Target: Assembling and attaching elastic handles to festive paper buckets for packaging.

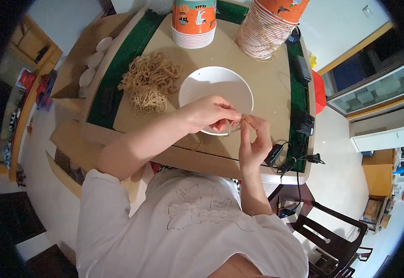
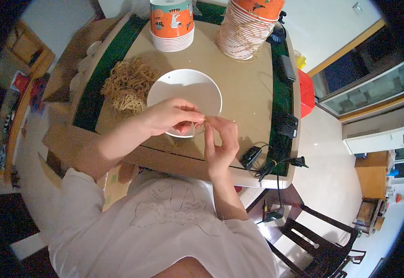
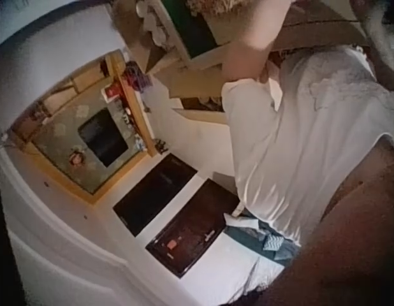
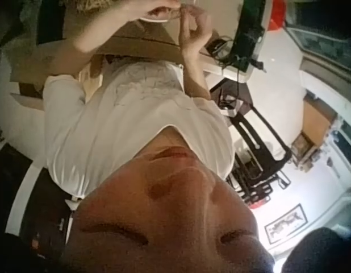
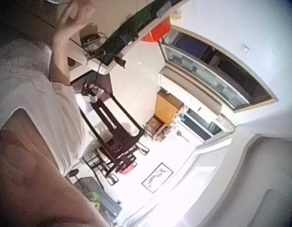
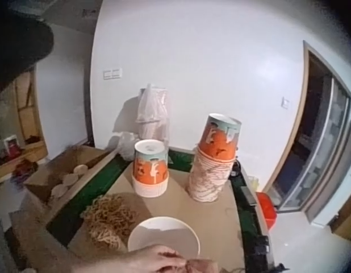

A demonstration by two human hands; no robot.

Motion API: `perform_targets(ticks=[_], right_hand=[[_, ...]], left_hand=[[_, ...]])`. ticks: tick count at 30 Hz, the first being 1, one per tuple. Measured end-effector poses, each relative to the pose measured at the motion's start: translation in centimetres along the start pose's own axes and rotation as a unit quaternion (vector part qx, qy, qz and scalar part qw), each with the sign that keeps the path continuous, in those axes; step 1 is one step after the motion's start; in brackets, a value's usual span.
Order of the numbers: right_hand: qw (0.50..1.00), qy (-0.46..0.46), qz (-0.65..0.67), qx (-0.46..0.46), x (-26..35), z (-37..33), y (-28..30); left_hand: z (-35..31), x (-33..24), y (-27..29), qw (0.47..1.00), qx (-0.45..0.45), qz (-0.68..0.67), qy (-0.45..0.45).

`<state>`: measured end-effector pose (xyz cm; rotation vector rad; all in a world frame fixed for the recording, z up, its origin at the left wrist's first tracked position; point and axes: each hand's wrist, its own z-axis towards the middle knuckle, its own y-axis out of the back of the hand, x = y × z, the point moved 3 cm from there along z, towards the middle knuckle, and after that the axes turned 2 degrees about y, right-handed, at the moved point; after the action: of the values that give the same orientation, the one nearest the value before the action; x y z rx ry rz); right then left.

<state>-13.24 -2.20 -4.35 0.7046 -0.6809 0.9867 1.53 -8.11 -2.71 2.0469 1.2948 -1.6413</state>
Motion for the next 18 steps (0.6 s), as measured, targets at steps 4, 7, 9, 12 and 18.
perform_targets(ticks=[4, 7, 9, 12, 18], right_hand=[[0.994, 0.078, -0.07, 0.024, 1.2, 0.3, -0.2], [0.991, 0.087, -0.093, 0.032, 1.4, 0.3, -0.2], [0.991, 0.086, -0.1, 0.036, 1.3, 0.2, -0.2], [0.989, 0.098, -0.104, 0.046, 1.1, 0.1, 0.0], [0.994, -0.08, 0.039, 0.069, -0.1, 0.4, 0.3]], left_hand=[[0.1, 0.1, 0.2, 0.999, -0.003, -0.031, -0.021], [0.0, -0.1, 0.3, 0.999, -0.031, -0.034, -0.015], [-0.1, -0.2, 0.3, 0.999, -0.027, -0.011, -0.019], [-0.4, -0.1, 0.3, 0.997, -0.05, 0.048, -0.047], [-0.9, 0.0, -0.2, 0.975, -0.108, 0.175, -0.089]])
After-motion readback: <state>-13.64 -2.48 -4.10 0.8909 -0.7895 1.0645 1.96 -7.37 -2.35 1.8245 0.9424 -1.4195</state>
